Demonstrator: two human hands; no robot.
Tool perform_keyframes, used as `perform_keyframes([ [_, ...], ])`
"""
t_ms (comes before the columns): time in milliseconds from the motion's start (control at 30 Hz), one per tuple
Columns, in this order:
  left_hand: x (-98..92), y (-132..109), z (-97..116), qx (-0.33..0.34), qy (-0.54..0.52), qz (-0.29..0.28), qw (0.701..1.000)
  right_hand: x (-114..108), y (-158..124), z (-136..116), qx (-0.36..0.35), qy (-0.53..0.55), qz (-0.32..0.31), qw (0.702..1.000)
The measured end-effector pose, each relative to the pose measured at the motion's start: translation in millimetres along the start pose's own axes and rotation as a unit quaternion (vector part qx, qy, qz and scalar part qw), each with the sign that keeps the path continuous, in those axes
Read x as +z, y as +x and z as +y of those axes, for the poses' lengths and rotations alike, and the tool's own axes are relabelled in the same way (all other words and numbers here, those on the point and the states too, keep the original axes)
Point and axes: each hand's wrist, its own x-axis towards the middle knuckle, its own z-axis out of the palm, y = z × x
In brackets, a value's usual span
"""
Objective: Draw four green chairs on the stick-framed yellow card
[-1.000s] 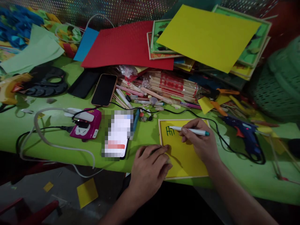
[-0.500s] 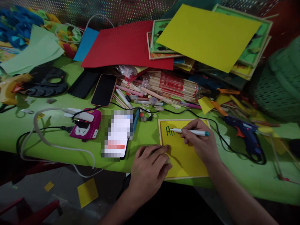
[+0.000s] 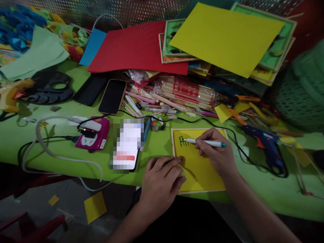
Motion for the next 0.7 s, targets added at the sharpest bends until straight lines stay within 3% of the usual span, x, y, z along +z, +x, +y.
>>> perform_keyframes([
  [700, 1.2, -0.5, -0.9, 0.003, -0.004, 0.002, 1.000, -0.9, -1.3, 2.3, -0.006, -0.014, -0.032, 0.999],
])
